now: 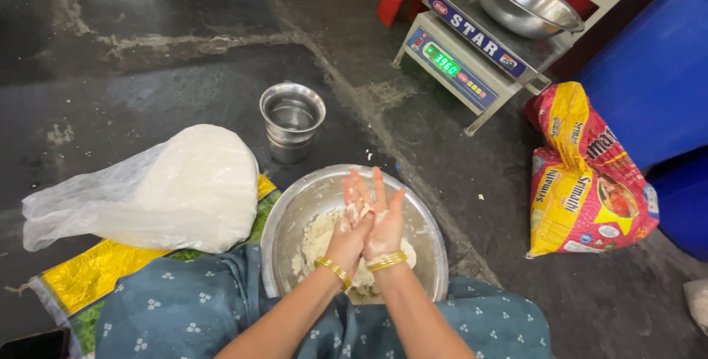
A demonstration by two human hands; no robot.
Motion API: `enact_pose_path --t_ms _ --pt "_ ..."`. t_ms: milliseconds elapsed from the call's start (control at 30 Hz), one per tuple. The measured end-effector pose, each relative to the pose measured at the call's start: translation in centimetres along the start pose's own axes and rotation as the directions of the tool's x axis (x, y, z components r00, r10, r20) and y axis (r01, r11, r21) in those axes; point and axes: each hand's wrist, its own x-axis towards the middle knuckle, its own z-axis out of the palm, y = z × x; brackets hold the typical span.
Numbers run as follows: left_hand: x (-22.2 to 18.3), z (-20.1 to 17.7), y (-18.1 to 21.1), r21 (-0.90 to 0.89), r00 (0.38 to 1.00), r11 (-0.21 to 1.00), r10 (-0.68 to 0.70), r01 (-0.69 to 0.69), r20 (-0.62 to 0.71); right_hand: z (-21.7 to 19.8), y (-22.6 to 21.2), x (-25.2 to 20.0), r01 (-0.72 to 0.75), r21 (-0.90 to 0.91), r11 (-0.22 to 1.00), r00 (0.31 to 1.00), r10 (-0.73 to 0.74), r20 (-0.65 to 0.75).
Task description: Manually kneading dough in a large metal bowl on the floor.
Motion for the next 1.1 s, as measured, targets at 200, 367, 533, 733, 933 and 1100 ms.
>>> enact_pose_path --t_ms 200,367,533,733,933,1100 --pt "2.1 -3.9 -1.9 0.250 0.891 0.954 -0.038 0.168 -0.453 -2.8 3.8 1.1 0.111 -0.582 0.805 0.991 -0.131 0.008" --pt "3.6 -4.8 0.3 -0.002 0.749 0.927 -0.304 0.375 -0.588 -3.0 3.2 -1.2 0.034 -0.406 0.913 0.970 0.067 0.232" --pt "5.0 -5.4 1.1 -0.115 0.894 0.993 -0.059 0.008 -0.445 -1.3 -0.1 -0.8 -0.240 0.166 0.957 0.925 0.173 0.338" --pt "2.4 -2.7 -1.7 -0.297 0.952 0.936 -0.248 0.187 -0.182 -4.6 0.2 3.6 0.015 0.457 0.889 0.994 -0.062 0.088" --pt "-0.5 0.5 2.4 -0.432 0.768 0.838 -0.507 0.334 -0.390 -3.9 4.2 4.3 0.324 -0.463 0.825 0.946 -0.295 0.135" --pt "0.2 -0.4 1.0 -0.365 0.560 0.863 -0.505 0.349 -0.657 -0.9 4.6 3.6 0.166 -0.815 -0.555 0.890 -0.271 0.367"
